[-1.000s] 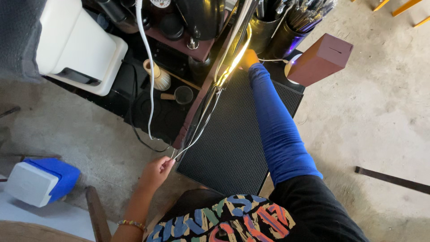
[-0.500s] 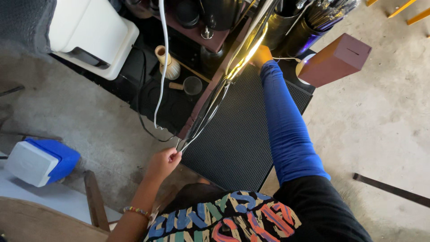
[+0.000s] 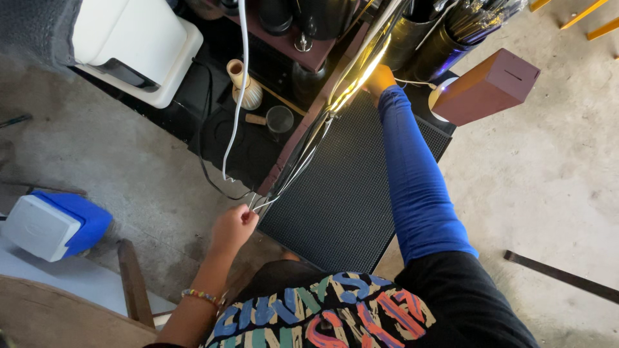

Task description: The person wipes the exterior of a white foot bath with a gray cloth, then uses a blue cloth to wipe the faucet and interior basin. They remove and reattach the clear water reservoir, wipe it, and inspect it before placing it back.

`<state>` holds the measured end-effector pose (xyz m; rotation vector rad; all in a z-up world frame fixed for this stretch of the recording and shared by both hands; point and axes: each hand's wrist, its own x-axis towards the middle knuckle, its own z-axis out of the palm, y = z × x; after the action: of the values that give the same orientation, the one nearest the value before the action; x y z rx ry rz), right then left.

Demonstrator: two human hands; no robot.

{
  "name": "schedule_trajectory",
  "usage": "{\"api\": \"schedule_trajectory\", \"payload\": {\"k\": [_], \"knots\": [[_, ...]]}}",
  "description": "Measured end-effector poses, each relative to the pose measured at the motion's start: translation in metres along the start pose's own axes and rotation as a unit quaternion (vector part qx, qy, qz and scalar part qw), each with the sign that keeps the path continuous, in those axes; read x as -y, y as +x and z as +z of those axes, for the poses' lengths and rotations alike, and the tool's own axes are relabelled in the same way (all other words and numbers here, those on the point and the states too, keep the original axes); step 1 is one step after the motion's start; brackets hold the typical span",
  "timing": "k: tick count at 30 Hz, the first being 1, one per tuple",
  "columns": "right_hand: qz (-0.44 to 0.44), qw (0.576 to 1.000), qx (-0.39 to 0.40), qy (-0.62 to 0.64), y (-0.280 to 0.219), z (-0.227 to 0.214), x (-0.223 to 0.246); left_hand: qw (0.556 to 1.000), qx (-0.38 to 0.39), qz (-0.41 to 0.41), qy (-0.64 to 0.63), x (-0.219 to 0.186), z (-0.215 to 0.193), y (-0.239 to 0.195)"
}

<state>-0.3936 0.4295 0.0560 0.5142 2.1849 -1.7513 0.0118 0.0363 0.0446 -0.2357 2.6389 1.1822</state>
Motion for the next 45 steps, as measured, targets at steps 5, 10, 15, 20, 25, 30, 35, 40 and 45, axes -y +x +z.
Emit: {"api": "schedule_trajectory", "payload": {"k": [5,10,15,20,25,30,35,40,45], "knots": [[-0.134,0.886,0.034,-0.442,0.019,-0.011,-0.006,0.999,0.016,-0.01,0.027,-0.004,-0.005,-0.001],[-0.239,0.917,-0.106,-0.301,-0.023,-0.01,-0.019,0.996,-0.052,0.071,-0.005,-0.023,-0.029,-0.011],[-0.247,0.955,-0.135,-0.098,-0.152,0.027,-0.067,0.993,0.051,0.107,0.007,-0.071,-0.032,-0.01],[-0.019,0.944,0.052,0.326,-0.215,0.073,-0.093,0.955,-0.026,0.296,-0.017,-0.131,-0.001,0.016],[-0.003,0.921,0.061,0.385,-0.216,0.085,-0.098,0.967,0.025,0.248,0.055,-0.169,0.031,0.07],[0.008,0.909,0.089,0.408,-0.213,0.085,-0.103,0.976,0.036,0.2,0.082,-0.169,0.055,0.079],[0.021,0.908,0.092,0.409,-0.207,0.082,-0.097,0.974,-0.018,0.227,0.008,-0.152,0.065,0.078],[0.044,0.907,0.067,0.413,-0.206,0.085,-0.079,0.969,-0.037,0.24,-0.045,-0.146,0.069,0.077],[0.06,0.911,0.039,0.406,-0.211,0.093,-0.067,0.971,-0.022,0.237,-0.014,-0.154,0.058,0.074]]}}
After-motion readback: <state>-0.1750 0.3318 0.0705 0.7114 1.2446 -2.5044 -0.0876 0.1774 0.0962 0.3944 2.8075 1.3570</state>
